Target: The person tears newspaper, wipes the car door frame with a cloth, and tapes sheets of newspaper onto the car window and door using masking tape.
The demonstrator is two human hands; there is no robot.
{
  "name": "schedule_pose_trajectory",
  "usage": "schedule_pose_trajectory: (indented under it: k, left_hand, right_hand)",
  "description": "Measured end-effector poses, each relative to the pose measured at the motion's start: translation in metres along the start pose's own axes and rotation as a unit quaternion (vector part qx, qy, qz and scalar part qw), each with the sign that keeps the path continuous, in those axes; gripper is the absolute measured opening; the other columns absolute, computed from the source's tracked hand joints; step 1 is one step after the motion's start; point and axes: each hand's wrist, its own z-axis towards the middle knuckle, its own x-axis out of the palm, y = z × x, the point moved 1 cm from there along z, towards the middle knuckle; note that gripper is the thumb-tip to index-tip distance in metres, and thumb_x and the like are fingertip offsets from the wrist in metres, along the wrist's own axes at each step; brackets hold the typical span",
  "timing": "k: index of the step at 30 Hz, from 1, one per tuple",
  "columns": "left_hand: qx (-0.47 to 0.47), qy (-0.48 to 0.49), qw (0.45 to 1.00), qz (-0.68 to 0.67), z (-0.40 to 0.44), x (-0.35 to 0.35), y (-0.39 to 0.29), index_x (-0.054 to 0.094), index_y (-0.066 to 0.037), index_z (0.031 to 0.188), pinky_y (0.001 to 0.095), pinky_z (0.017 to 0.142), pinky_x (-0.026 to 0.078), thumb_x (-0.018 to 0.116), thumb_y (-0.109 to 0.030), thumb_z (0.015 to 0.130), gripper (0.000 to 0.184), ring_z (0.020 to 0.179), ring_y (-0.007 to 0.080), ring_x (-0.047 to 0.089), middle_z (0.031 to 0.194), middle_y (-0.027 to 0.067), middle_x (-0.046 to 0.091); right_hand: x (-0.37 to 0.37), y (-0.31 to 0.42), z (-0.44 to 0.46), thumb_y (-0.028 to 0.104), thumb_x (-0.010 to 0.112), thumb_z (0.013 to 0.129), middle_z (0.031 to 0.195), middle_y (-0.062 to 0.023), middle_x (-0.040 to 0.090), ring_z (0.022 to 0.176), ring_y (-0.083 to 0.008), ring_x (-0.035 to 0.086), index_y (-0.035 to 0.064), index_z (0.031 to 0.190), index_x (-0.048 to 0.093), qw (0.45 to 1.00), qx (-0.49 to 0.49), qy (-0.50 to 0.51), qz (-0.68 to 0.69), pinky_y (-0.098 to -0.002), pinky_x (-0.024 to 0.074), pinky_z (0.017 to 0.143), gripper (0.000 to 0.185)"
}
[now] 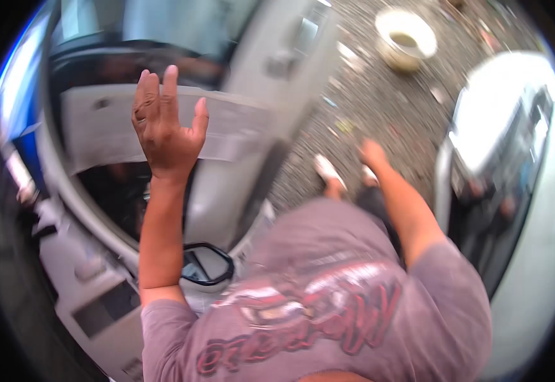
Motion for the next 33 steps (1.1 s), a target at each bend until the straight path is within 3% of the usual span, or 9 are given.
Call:
schedule_pose_trajectory:
  k: [1,4,8,10,13,17,19,29,33]
  left_hand:
    - [-0.044,-0.101,0.994,0.009,0.016,-0.034,0.031,0.060,-0.015,0.153,0.0526,0.119,0.041,0.082,-0.028,0.091,0.067,0.144,0.0409,0.052,0.152,0.0197,0.058]
    - [-0.137,-0.147,0.970,0.139,0.046,-0.111,0.119,0.068,-0.011,0.142,0.0493,0.110,0.052,0.080,-0.019,0.090,0.054,0.132,0.0415,0.060,0.141,0.0204,0.066]
    - [-0.061,-0.028,0.989,0.133,0.060,-0.140,0.175,0.070,-0.016,0.141,0.0461,0.107,0.054,0.074,-0.015,0.093,0.048,0.127,0.0373,0.064,0.141,0.0131,0.066]
    - [-0.102,-0.012,0.987,0.127,0.064,-0.140,0.176,0.073,-0.018,0.137,0.0469,0.110,0.050,0.074,-0.018,0.094,0.044,0.132,0.0331,0.060,0.142,0.0080,0.066]
    - [-0.057,0.003,0.985,0.162,0.073,-0.136,0.172,0.080,-0.019,0.127,0.0486,0.114,0.041,0.076,-0.023,0.093,0.034,0.138,0.0269,0.053,0.143,0.0055,0.065]
    - [-0.038,-0.004,0.984,0.172,0.079,-0.132,0.169,0.081,-0.017,0.120,0.0471,0.112,0.043,0.077,-0.022,0.092,0.028,0.135,0.0261,0.055,0.139,0.0039,0.067]
    - [-0.025,-0.005,0.985,0.168,0.081,-0.129,0.166,0.082,-0.015,0.112,0.0453,0.110,0.044,0.078,-0.019,0.091,0.022,0.133,0.0242,0.057,0.135,0.0017,0.069]
    - [0.000,0.035,0.984,0.173,0.094,-0.130,0.159,0.075,-0.008,0.096,0.0447,0.106,0.046,0.075,-0.013,0.090,0.008,0.127,0.0237,0.059,0.124,0.0023,0.068]
    - [-0.012,0.086,0.986,0.145,0.095,-0.138,0.156,0.070,-0.005,0.092,0.0455,0.104,0.048,0.069,-0.011,0.090,0.007,0.125,0.0284,0.060,0.120,0.0093,0.066]
  right_hand:
    - [0.002,-0.017,0.002,0.028,0.066,0.096,0.129,-0.0245,0.072,0.120,-0.0428,0.069,0.0078,0.127,0.074,1.000,0.007,-0.006,0.025,-0.0524,0.0558,0.100,0.038]
    - [-0.034,-0.029,-0.031,0.013,0.062,0.091,0.136,-0.0259,0.070,0.126,-0.0399,0.068,0.0093,0.145,0.066,0.996,0.049,-0.068,0.024,-0.0486,0.0535,0.109,0.054]
    - [-0.067,-0.055,-0.029,0.011,0.060,0.090,0.142,-0.0238,0.068,0.131,-0.0384,0.066,0.0154,0.153,0.061,0.996,0.057,-0.064,0.000,-0.0482,0.0529,0.110,0.063]
    - [-0.101,-0.050,-0.046,0.012,0.060,0.092,0.146,-0.0213,0.066,0.136,-0.0369,0.064,0.0198,0.155,0.059,0.995,0.077,-0.054,0.014,-0.0480,0.0520,0.111,0.063]
    - [-0.125,-0.058,-0.054,0.012,0.061,0.091,0.141,-0.0205,0.069,0.132,-0.0375,0.066,0.0232,0.156,0.058,0.993,0.091,-0.072,0.014,-0.0479,0.0528,0.110,0.066]
    - [-0.116,-0.098,-0.040,0.013,0.061,0.091,0.141,-0.0209,0.070,0.132,-0.0380,0.066,0.0238,0.156,0.058,0.987,0.095,-0.122,0.033,-0.0484,0.0527,0.110,0.066]
    - [-0.122,-0.101,-0.053,0.009,0.058,0.090,0.138,-0.0270,0.069,0.125,-0.0384,0.070,0.0106,0.155,0.058,0.987,0.085,-0.133,0.023,-0.0438,0.0550,0.106,0.066]
    - [-0.109,-0.119,-0.064,0.011,0.058,0.091,0.139,-0.0259,0.069,0.128,-0.0386,0.069,0.0143,0.155,0.058,0.983,0.130,-0.125,0.027,-0.0433,0.0539,0.108,0.064]
    - [-0.111,-0.120,-0.059,0.013,0.061,0.091,0.139,-0.0251,0.070,0.128,-0.0386,0.069,0.0168,0.155,0.058,0.984,0.117,-0.121,0.051,-0.0445,0.0546,0.107,0.064]
